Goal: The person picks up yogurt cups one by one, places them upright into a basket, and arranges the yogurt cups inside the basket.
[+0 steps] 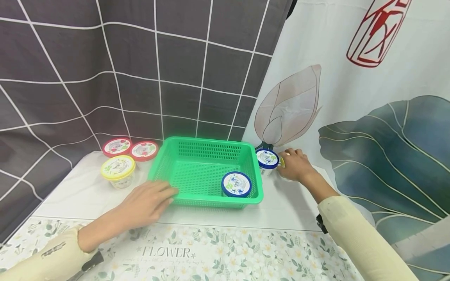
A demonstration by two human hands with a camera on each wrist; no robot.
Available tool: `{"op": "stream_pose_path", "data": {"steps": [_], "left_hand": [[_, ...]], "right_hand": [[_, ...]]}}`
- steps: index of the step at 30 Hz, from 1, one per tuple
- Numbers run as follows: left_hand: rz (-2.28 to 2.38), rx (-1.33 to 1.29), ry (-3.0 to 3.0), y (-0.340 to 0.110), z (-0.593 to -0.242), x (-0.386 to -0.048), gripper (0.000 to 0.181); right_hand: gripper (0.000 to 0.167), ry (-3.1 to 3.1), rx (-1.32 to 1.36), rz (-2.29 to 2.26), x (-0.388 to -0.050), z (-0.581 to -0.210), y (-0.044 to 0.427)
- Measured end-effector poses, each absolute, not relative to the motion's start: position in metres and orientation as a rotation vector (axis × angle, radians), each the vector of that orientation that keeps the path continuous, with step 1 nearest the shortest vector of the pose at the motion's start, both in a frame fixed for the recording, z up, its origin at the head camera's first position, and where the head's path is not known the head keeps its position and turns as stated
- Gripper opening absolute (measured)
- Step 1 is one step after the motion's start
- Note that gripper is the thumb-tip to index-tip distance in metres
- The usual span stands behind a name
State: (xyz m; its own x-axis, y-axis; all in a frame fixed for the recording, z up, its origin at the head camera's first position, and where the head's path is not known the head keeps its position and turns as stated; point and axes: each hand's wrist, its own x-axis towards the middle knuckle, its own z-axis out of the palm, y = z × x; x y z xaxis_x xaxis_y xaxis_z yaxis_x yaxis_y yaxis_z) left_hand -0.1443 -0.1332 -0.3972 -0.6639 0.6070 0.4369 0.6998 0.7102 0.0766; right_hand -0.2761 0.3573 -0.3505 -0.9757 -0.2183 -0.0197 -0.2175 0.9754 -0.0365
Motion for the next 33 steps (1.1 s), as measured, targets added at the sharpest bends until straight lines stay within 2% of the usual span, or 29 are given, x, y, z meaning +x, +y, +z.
{"op": "stream_pose_path", "data": {"steps": [17,33], "left_hand": [[-0.338,-1.019,-2.519,-0.132,-0.397,-0.144,0.023],[-0.335,-1.020,-2.520,-0.133,-0.397,-0.144,0.023]], "right_hand": [[0.068,3.072,-0.264,-0.137,-0.283,-0.357,0.370],[0.067,3.031,-0.164,-0.141,-0.290,-0.357,0.377]]}}
